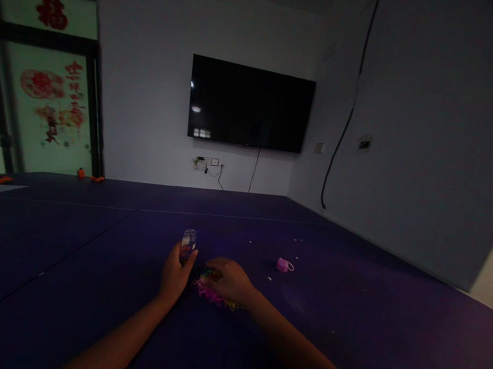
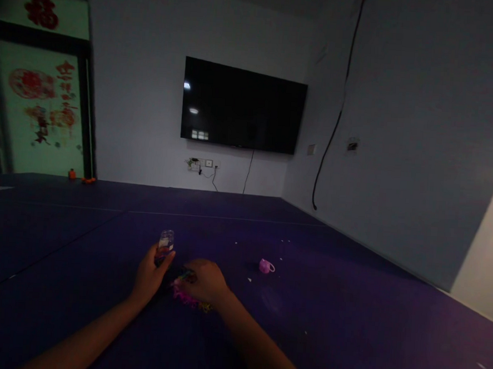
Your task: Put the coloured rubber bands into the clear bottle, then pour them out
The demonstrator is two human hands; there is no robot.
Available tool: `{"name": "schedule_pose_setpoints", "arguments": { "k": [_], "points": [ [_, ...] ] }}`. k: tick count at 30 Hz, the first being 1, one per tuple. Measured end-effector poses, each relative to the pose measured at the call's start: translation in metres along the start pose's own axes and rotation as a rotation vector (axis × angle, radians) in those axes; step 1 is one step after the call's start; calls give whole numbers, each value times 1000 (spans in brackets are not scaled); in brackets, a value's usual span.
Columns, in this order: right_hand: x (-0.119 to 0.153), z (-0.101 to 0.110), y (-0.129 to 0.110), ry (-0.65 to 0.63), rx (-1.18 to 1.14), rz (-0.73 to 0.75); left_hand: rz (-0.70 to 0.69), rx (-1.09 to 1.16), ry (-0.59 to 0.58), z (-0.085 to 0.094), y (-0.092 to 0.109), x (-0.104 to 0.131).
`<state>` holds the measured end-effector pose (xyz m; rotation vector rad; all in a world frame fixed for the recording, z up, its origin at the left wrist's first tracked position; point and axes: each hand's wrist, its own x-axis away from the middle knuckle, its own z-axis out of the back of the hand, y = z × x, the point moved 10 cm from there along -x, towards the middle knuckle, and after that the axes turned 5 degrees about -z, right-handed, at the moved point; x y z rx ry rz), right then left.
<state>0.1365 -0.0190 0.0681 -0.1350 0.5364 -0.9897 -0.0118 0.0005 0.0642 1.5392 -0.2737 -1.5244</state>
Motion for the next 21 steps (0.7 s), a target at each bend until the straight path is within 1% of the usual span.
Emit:
{"name": "schedule_pose_setpoints", "arguments": {
  "k": [1, 3, 6, 8, 11, 16, 19, 21],
  "points": [
    [5, 5, 7, 43, 6, -47, 6, 3, 1, 0, 0, 0],
    [17, 11, 31, 120, 27, -217, 14, 4, 1, 0, 0, 0],
    [41, 4, 67, 178, 27, -499, 10, 3, 3, 0, 2, 0],
    [52, -5, 77, 179, 9, -586, 6, 4, 3, 0, 3, 0],
    [52, -16, 73, 174, -30, -582, 16, 6, -5, -1, 3, 1],
    [27, -22, 59, 165, -99, -515, 8, 2, -13, 0, 4, 1],
    [12, -25, 52, 113, -108, -450, 2, -4, -13, 0, 4, 1],
    [7, -29, 47, 66, -88, -404, 6, -11, -16, 0, 3, 0]
  ]
}}
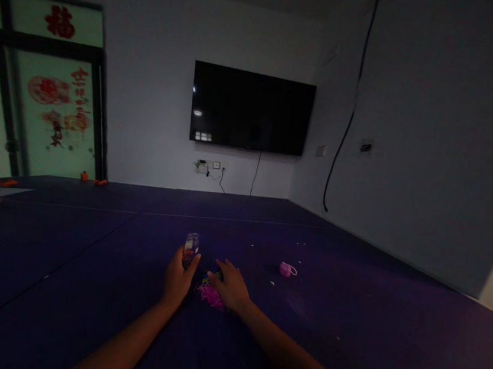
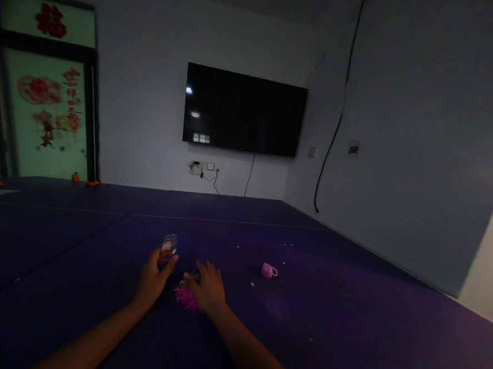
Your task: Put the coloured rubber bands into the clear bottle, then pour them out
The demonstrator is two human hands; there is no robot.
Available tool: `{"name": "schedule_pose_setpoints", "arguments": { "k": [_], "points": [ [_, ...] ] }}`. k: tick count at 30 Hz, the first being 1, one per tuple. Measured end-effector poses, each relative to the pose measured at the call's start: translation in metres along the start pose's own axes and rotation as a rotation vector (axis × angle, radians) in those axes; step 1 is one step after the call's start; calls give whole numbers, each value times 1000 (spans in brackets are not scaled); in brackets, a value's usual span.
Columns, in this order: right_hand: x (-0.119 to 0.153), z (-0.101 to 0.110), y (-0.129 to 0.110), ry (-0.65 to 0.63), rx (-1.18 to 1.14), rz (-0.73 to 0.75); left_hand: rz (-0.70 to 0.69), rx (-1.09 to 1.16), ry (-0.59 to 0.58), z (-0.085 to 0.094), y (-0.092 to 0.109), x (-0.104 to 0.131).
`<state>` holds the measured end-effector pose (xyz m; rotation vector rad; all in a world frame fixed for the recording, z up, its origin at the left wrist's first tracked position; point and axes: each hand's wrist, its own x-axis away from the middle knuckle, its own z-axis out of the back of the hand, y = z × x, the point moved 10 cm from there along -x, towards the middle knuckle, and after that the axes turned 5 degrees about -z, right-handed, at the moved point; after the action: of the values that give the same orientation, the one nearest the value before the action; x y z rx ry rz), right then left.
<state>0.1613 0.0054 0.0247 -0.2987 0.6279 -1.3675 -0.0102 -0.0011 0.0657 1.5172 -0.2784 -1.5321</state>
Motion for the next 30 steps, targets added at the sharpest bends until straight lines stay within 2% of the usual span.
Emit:
{"name": "schedule_pose_setpoints", "arguments": {
  "k": [6, 14, 22, 30],
  "points": [
    [5, -5, -16, -43, 65, 148, -5, -15, 5, 0, -2, 0],
    [5, -5, -30, -35, 4, 284, 8, -10, -25, -2, 0, 0],
    [2, -6, -28, 15, 75, 292, 7, -15, -41, -4, 0, 0],
    [-5, -6, -21, 17, 146, 214, 18, -21, -80, -9, -2, 0]
  ]
}}
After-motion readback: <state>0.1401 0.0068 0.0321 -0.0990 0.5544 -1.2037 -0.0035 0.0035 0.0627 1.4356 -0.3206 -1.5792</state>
